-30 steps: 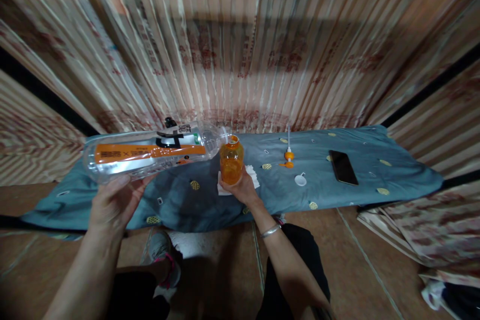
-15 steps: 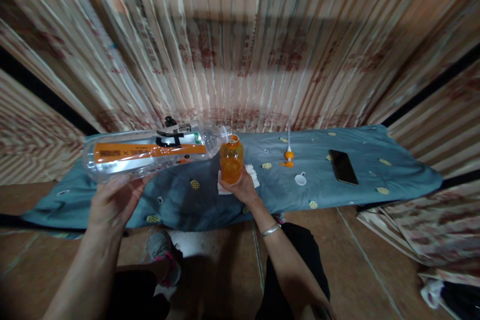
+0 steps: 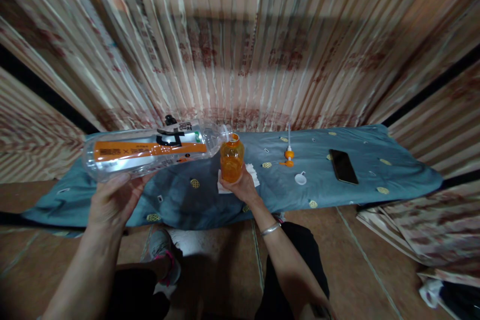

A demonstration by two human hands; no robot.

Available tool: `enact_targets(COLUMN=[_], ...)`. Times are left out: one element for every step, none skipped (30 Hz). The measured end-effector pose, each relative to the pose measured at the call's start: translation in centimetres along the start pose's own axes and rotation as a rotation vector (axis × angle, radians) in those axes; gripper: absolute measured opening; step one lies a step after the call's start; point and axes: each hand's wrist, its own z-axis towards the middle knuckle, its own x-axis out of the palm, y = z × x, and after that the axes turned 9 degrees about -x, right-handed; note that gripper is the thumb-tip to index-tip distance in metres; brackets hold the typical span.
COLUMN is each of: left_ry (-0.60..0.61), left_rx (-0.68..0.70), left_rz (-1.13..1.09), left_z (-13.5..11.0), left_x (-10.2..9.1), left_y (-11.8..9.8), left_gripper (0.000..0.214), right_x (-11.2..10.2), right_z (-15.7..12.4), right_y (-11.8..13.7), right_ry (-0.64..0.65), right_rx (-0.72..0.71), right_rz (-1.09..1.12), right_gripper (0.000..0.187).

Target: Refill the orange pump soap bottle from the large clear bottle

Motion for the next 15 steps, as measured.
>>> enact_targets(left_ry=[-0.001,0.001,0.005,0.008,0.009,0.007,0.001,-0.003,-0.003,0.000,0.003,0.004,0.002,-0.002,-0.004], left_rx=[0.001,0.001,0.001,-0.001,-0.004,-0.007,-0.007,-0.005,-0.004,-0.001,0.001,0.005,0.008,0.008,0.006], left_rz=[0.003,0.003,0.001,-0.001,-0.003,-0.003,-0.001,0.003,0.009,0.013,0.014,0.012,0.009,0.007,0.008], left_z=[-0.02,-0.04,-0.05,-0.06,-0.06,-0.06,-0.06,-0.05,-0.05,-0.05,-0.07,-0.08,-0.10,-0.12,-0.14], left_x=[0.04,0.08,0.10,0.11,0.10,0.08,0.06,0.05,0.05,0.06,0.09,0.12,0.16,0.18,0.20], left_y=[-0.02,-0.04,-0.04,-0.03,-0.02,0.00,0.01,0.01,0.01,0.00,-0.02,-0.03,-0.05,-0.07,-0.09], left_gripper=[0.070,0.070,0.069,0.068,0.067,0.067,0.068,0.069,0.071,0.073,0.074,0.073,0.072,0.070,0.068], right_x=[0.00,-0.01,-0.04,-0.08,-0.13,-0.19,-0.23,-0.26,-0.28,-0.27,-0.25,-0.21,-0.17,-0.12,-0.08], right_z=[-0.01,-0.01,-0.01,0.00,0.02,0.03,0.04,0.05,0.05,0.05,0.04,0.02,0.01,-0.01,-0.01], right_y=[0.02,0.03,0.04,0.04,0.06,0.09,0.14,0.20,0.27,0.34,0.39,0.42,0.43,0.41,0.36], right_ry=[0.000,0.000,0.003,0.008,0.015,0.024,0.032,0.037,0.038,0.035,0.032,0.028,0.025,0.023,0.021], right_rx=[0.000,0.001,0.002,0.003,0.002,0.001,0.000,-0.001,-0.001,0.000,0.001,0.003,0.007,0.010,0.013], right_rz=[-0.002,-0.003,-0.004,-0.003,0.001,0.008,0.020,0.033,0.044,0.053,0.058,0.059,0.058,0.054,0.049], right_gripper=[0.061,0.061,0.061,0.060,0.059,0.058,0.058,0.058,0.058,0.058,0.058,0.058,0.058,0.058,0.058])
